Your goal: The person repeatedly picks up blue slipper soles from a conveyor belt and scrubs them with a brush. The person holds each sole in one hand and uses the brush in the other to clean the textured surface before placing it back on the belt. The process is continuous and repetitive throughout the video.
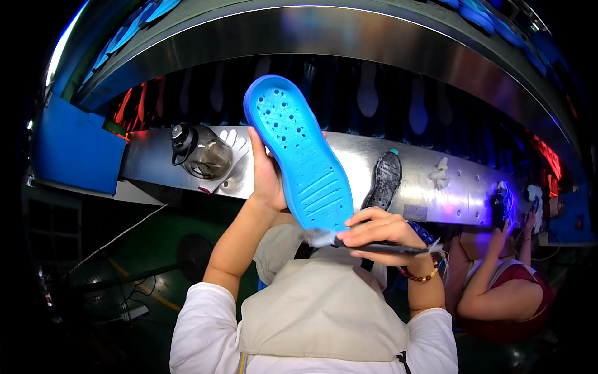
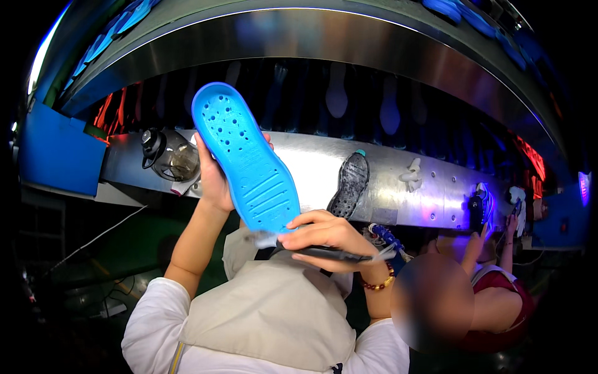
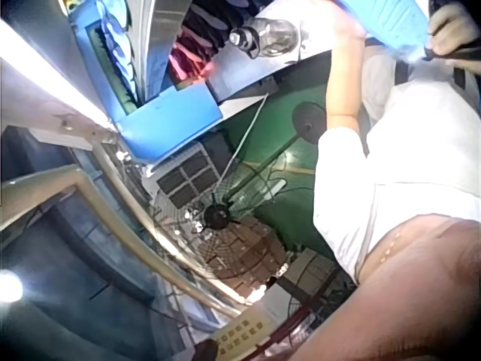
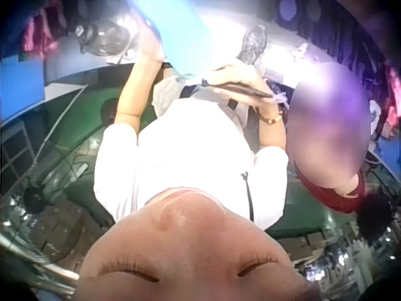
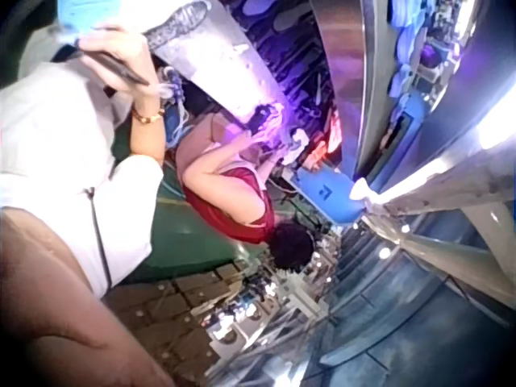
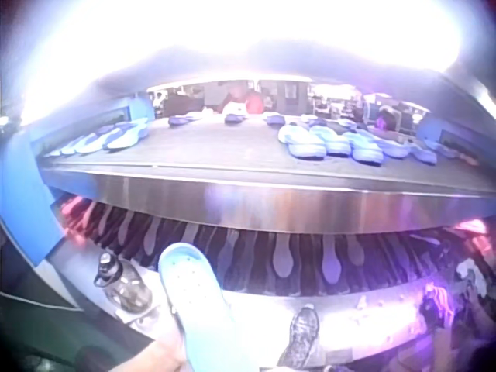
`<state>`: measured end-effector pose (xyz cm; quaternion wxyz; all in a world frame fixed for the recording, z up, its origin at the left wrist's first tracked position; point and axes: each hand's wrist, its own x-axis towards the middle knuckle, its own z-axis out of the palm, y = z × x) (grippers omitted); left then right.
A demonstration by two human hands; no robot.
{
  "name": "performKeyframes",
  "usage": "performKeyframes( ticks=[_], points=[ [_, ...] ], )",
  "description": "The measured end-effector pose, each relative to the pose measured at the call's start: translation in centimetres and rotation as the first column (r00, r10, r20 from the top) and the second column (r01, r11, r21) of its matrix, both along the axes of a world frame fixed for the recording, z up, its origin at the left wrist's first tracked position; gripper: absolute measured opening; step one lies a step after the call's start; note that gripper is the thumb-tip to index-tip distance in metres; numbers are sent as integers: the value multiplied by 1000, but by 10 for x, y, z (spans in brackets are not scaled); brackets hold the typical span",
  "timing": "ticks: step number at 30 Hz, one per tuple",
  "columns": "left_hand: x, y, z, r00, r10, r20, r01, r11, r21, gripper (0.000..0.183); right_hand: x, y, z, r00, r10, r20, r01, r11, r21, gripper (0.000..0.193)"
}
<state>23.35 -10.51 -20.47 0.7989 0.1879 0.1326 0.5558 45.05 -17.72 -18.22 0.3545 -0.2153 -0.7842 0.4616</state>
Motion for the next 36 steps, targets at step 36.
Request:
performKeyframes(
  ticks=[36],
  points=[
    [9,-3,10,935,-318,157,335,937,-98,52,-15,6,25,1000,-9,-20,12,991,134,19]
  ],
)
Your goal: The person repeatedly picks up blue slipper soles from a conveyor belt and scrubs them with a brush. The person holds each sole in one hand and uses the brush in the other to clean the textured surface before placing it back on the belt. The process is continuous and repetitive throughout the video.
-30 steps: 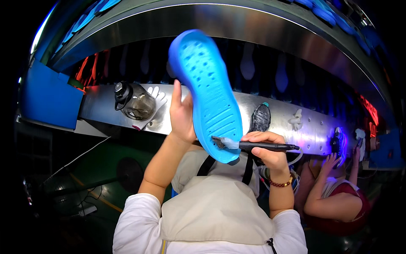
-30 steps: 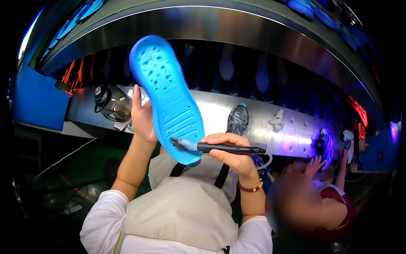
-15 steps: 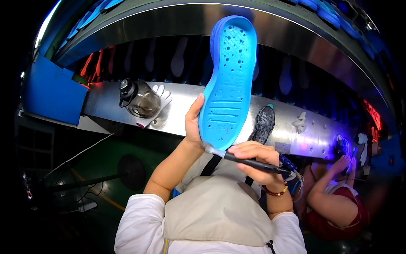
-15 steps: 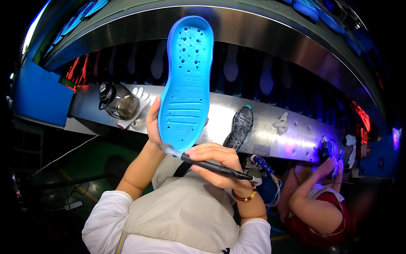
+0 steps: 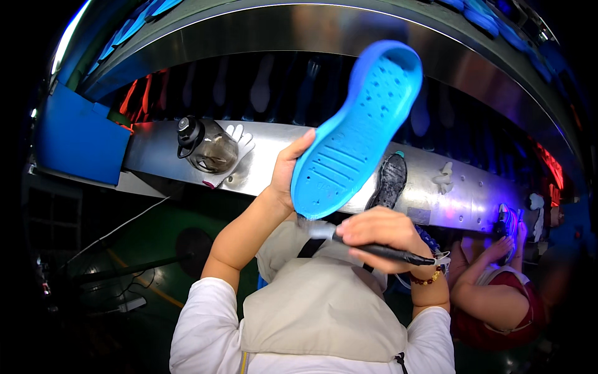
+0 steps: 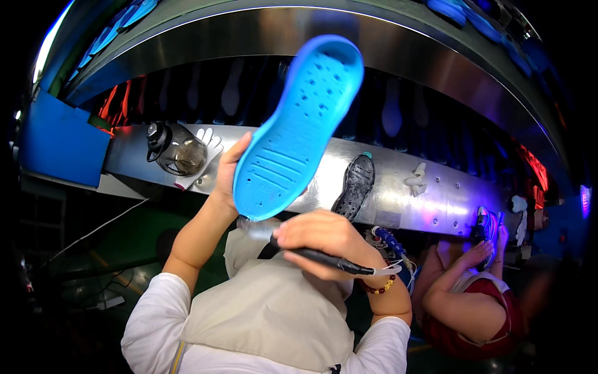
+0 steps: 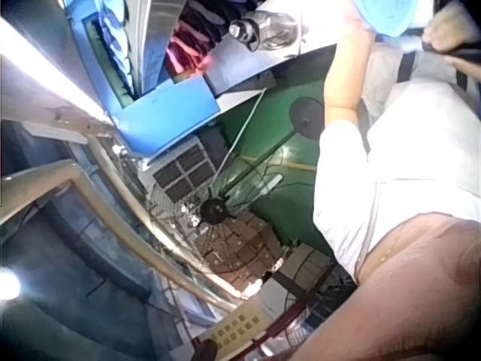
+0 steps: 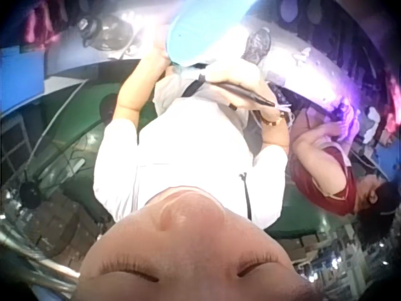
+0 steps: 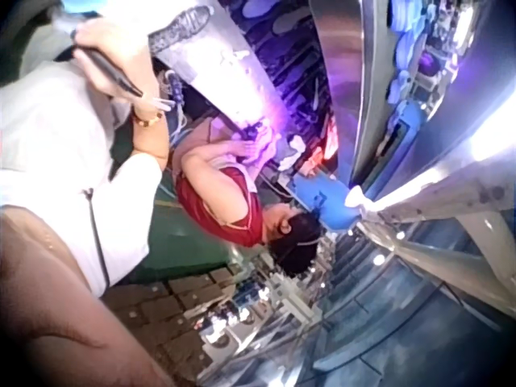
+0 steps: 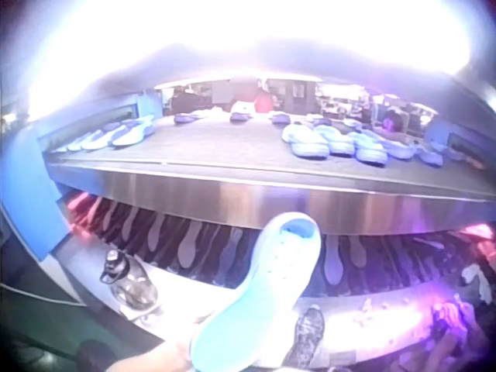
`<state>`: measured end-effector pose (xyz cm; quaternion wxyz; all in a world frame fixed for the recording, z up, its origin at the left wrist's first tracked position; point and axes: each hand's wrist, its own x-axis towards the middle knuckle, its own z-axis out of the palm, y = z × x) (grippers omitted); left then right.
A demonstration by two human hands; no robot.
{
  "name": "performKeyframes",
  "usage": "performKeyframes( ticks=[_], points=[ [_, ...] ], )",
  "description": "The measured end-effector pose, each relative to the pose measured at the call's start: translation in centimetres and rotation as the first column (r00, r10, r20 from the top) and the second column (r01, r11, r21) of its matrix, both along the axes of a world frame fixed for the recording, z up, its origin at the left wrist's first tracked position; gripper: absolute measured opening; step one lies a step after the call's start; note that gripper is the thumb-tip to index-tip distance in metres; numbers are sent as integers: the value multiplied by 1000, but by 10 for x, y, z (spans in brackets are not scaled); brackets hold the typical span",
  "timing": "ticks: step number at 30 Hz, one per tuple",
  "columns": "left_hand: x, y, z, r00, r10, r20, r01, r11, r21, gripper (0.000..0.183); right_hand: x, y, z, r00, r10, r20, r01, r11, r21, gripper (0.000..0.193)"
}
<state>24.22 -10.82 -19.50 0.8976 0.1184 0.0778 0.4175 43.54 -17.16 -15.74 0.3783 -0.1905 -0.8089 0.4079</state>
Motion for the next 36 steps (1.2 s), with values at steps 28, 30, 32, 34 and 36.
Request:
performKeyframes(
  ticks=[28,30,32,34,36],
  points=[
    [-25,-8,14,450,-287,-846,523,852,-11,66,58,27,16,813,107,572,-55,993,-108,20],
    [-27,-11,13,552,-264,-791,417,909,-12,67,62,34,1,926,25,376,21,993,-119,19],
    [-24,-9,11,543,-245,-803,441,897,24,67,67,37,-12,922,-23,387,51,997,-62,18],
    [-25,-8,11,528,-216,-821,450,891,55,66,71,36,-12,856,-27,516,54,998,-37,19],
    [-26,-8,9,536,-192,-822,428,901,69,59,74,33,-7,827,-13,561,49,998,-49,21]
  ],
)
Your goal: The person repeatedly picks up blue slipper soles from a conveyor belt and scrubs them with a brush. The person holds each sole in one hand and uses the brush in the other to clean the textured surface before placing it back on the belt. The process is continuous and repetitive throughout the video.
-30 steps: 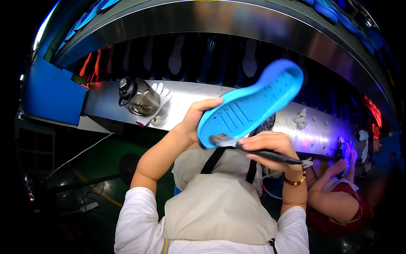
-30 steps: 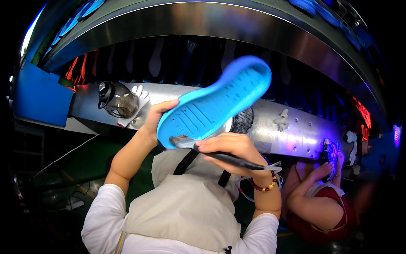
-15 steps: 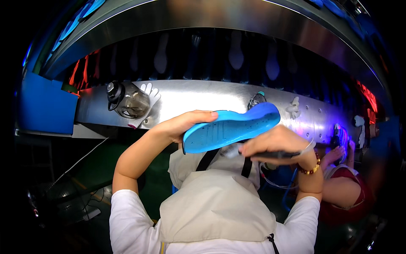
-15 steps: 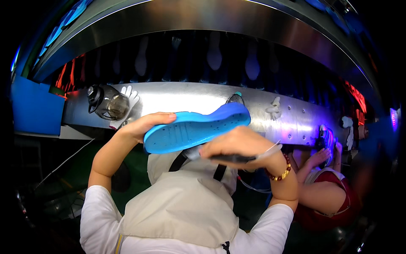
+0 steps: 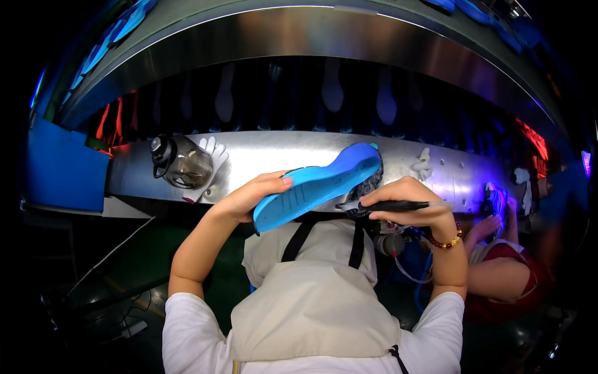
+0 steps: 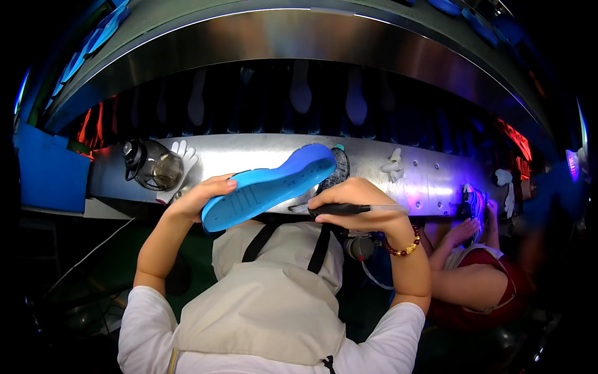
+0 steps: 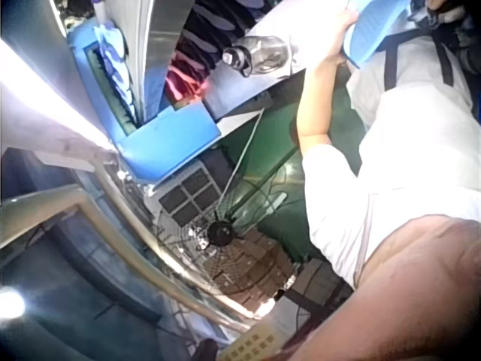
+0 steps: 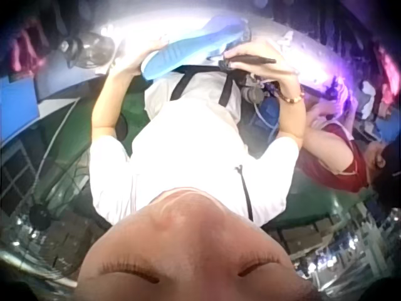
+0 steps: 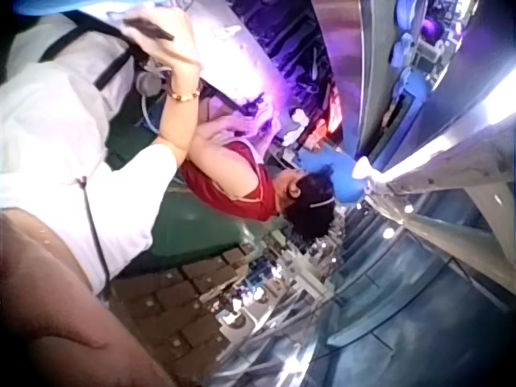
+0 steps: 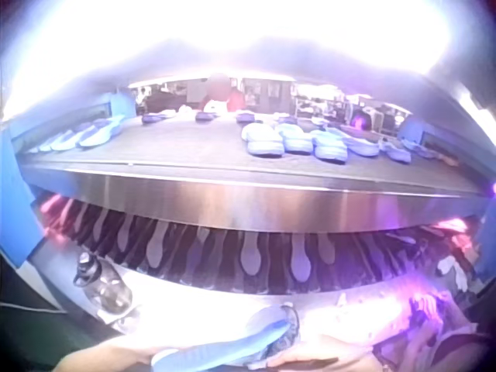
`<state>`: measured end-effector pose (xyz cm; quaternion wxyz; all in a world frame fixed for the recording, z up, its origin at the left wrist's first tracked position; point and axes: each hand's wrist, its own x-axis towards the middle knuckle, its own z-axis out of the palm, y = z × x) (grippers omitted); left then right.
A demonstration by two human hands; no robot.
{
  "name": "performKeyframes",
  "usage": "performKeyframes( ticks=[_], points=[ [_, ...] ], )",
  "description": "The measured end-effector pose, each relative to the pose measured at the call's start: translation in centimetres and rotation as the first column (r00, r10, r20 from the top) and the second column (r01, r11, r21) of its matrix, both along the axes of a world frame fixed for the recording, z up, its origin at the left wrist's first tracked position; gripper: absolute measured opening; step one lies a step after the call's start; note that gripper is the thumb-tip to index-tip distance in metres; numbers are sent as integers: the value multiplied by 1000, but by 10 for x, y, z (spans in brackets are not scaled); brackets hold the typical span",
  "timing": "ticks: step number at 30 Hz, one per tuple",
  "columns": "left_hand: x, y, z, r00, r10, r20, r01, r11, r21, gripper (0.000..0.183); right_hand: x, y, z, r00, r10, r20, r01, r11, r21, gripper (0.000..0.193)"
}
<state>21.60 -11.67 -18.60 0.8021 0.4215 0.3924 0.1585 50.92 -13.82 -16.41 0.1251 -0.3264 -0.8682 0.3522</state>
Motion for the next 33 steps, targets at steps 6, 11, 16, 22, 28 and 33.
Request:
performKeyframes(
  ticks=[6,11,16,22,28,33],
  points=[
    [18,-5,-25,875,266,405,-106,920,-378,61,-49,-15,-1,871,-375,-318,159,827,-539,22],
    [13,-6,-33,833,296,467,-107,915,-389,62,-5,14,-36,554,-600,-577,415,800,-434,18],
    [21,-3,-41,828,263,494,-113,943,-312,63,-38,6,-68,230,-714,-662,789,534,-302,23],
    [-22,2,-6,815,276,510,-311,950,-17,56,-33,-46,-60,461,-534,-709,160,836,-525,22],
    [-55,74,107,514,83,854,-499,838,219,64,-19,-40,-71,189,-692,-697,249,720,-648,23],
    [-77,176,137,-334,626,705,-737,292,-609,63,-23,-40,-76,118,-709,-695,185,704,-686,22]
  ],
)
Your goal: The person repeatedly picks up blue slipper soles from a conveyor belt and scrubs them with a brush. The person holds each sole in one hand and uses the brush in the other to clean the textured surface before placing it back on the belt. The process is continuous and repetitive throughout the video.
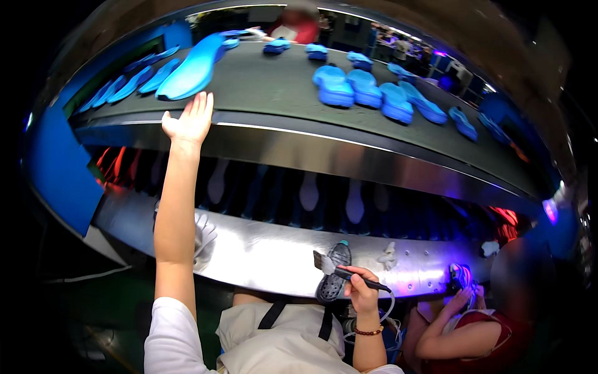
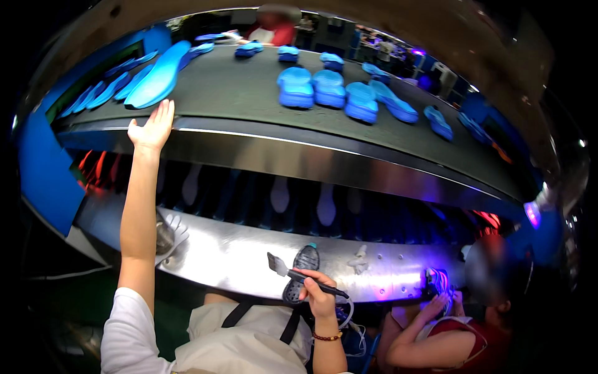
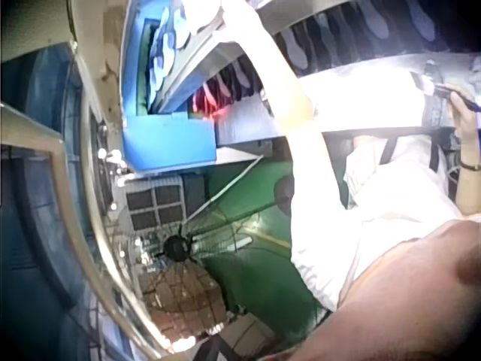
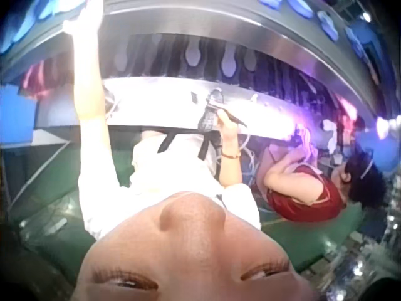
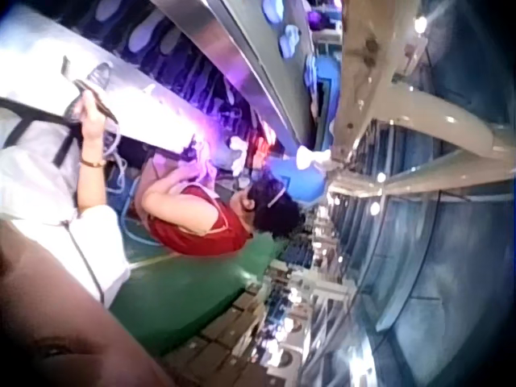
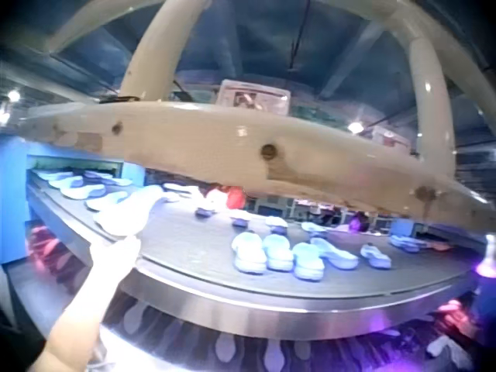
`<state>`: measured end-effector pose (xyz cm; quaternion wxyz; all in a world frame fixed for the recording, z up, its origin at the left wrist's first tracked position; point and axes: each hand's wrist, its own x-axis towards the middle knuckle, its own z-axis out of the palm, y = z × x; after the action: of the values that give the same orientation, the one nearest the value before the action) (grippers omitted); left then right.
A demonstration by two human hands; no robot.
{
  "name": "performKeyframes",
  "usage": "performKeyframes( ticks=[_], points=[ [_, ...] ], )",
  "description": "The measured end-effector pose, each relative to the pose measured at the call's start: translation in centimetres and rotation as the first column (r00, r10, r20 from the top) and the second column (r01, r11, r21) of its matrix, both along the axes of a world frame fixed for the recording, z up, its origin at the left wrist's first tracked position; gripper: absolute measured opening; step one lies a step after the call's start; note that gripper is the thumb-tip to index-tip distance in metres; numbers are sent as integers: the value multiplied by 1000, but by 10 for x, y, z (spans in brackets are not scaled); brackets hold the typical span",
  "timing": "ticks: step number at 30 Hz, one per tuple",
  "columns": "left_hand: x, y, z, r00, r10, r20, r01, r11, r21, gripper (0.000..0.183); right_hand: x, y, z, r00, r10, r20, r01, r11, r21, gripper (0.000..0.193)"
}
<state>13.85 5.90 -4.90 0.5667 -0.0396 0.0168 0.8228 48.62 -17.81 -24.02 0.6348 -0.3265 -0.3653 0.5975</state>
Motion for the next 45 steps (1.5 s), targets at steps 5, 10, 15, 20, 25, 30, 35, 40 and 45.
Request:
performKeyframes(
  ticks=[5,10,15,20,25,30,35,40,45],
  points=[
    [113,12,-10,404,-9,-915,193,978,75,51,18,-9,-9,998,-67,3,67,994,-89,20],
    [189,57,-4,-567,396,-722,-10,874,487,72,24,-14,-14,996,-84,34,88,986,-138,21],
    [204,72,-10,-894,169,-415,-33,898,439,51,26,-21,-24,985,-171,-6,169,980,-106,21],
    [186,29,-7,-718,544,-435,24,644,765,33,32,-20,-30,961,-274,-39,264,951,-163,27],
    [146,-51,-36,155,522,-839,-332,827,453,17,34,-11,-37,960,-277,-40,266,946,-184,29],
    [104,-86,-87,506,-493,-708,721,692,34,62,38,0,-26,964,-266,-11,266,964,5,24],
    [109,-138,-187,346,-703,-622,938,267,220,87,37,-3,-15,978,-129,-163,152,978,142,25],
    [135,-179,-241,197,-874,-445,931,309,-195,92,-3,20,-9,999,33,-40,-35,998,-49,21],
    [153,-191,-228,259,-898,-355,949,305,-81,103,-10,59,-21,999,-27,-43,21,991,-135,19]
  ],
)
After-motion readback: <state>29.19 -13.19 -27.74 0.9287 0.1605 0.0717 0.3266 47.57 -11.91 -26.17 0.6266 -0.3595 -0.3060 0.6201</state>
